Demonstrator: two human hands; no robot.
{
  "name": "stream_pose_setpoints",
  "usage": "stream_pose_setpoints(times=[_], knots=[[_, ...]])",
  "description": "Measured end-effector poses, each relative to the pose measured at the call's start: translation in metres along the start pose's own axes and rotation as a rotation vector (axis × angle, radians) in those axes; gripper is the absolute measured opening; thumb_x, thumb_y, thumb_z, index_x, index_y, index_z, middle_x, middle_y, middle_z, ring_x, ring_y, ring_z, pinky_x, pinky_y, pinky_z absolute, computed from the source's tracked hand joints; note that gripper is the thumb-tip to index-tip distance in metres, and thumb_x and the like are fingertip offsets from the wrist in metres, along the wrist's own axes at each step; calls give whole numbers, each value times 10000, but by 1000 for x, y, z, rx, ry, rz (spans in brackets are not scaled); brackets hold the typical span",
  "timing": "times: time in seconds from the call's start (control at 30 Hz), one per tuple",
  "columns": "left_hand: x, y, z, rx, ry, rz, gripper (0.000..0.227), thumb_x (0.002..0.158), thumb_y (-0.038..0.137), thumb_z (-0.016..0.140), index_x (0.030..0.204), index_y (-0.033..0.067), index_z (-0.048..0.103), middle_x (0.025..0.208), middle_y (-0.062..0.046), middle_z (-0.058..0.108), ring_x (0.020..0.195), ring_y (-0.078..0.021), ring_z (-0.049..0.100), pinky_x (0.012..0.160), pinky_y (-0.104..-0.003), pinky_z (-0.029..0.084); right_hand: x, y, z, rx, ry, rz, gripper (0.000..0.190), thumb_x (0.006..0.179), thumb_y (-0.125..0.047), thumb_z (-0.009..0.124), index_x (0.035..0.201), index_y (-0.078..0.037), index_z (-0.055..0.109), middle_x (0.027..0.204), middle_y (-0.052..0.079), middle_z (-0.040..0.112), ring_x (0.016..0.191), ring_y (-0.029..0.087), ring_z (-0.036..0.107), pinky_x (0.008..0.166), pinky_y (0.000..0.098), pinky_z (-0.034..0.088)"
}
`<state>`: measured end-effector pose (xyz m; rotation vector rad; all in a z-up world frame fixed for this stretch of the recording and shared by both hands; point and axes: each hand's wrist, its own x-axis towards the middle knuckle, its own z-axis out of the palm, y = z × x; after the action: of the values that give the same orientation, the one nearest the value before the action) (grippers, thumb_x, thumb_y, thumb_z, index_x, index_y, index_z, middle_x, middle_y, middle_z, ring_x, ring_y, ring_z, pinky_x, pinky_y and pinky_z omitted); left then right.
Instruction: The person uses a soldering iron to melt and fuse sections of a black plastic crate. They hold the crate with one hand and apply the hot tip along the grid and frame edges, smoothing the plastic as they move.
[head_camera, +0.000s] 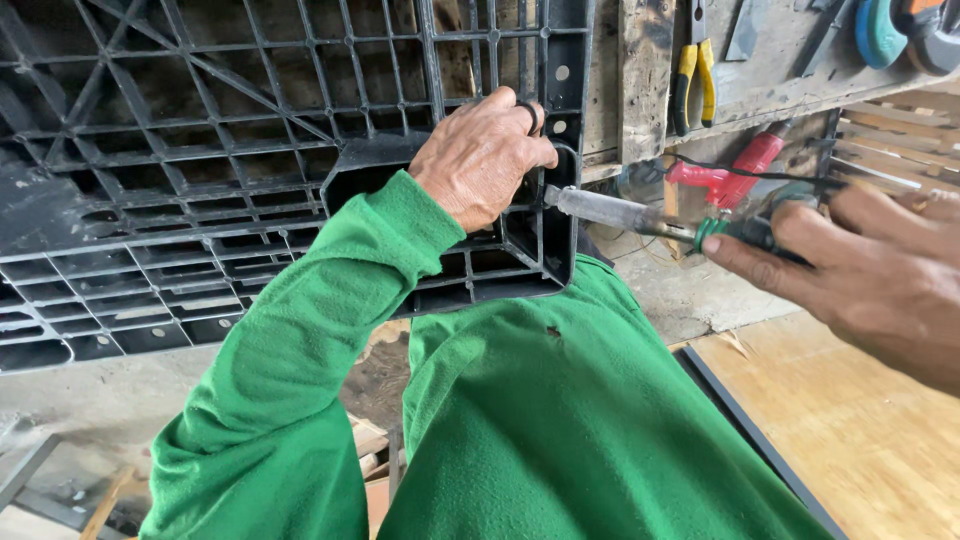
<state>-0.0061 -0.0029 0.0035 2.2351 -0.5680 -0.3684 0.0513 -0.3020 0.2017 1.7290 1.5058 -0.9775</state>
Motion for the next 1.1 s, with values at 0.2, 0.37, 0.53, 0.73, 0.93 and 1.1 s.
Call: stream_pose_setpoints(times=[0.2, 0.37, 0.53, 0.73, 0.93, 1.1], knots=[[-3, 9, 0, 44, 30, -30, 195, 890, 81, 696, 1020, 162, 817, 948, -63, 661, 958, -270, 589, 847, -412, 551, 14, 19, 3, -59, 204, -72, 809, 733, -172, 592, 1529, -275, 487, 1009, -60, 548, 785, 126, 535, 621, 229, 522], [-4, 18, -2, 95, 64, -28, 225, 881, 73, 686, 1056, 153, 803, 972, -51, 640, 965, -252, 584, 863, -392, 561, -2, 12, 26, 115, 381, -34, 733, 740, -158, 680, 1462, -237, 581, 968, -13, 602, 696, 168, 503, 634, 289, 480], [0, 19, -8, 112, 14, -4, 267, 870, 60, 682, 1085, 169, 799, 997, -50, 625, 976, -268, 576, 865, -405, 550, -20, -21, 64, 493, 578, 167, 751, 644, -124, 798, 1372, -268, 680, 986, 48, 663, 614, 222, 537, 565, 355, 477], [2, 19, -16, 122, -44, 59, 356, 830, 31, 670, 1135, 179, 777, 1007, -59, 602, 981, -290, 569, 849, -418, 532, -26, -98, 137, 1305, 580, 441, 725, 796, -171, 705, 1511, -162, 588, 868, 39, 699, 669, 136, 652, 608, 286, 512], [-5, 24, -19, 136, -45, 85, 370, 883, -3, 647, 1187, 180, 753, 1013, -66, 584, 987, -287, 569, 845, -413, 535, -4, -190, 164, 2322, 171, 553, 563, 1007, -192, 627, 1561, -110, 572, 861, 62, 632, 710, 171, 537, 593, 345, 483], [-9, 25, -16, 133, -29, 76, 359, 893, -13, 647, 1188, 167, 741, 1059, -52, 606, 1024, -281, 586, 867, -406, 542, 25, -223, 145, 2465, 360, 535, 560, 937, -203, 607, 1479, -63, 574, 1141, 15, 698, 982, 102, 598, 872, 262, 488]])
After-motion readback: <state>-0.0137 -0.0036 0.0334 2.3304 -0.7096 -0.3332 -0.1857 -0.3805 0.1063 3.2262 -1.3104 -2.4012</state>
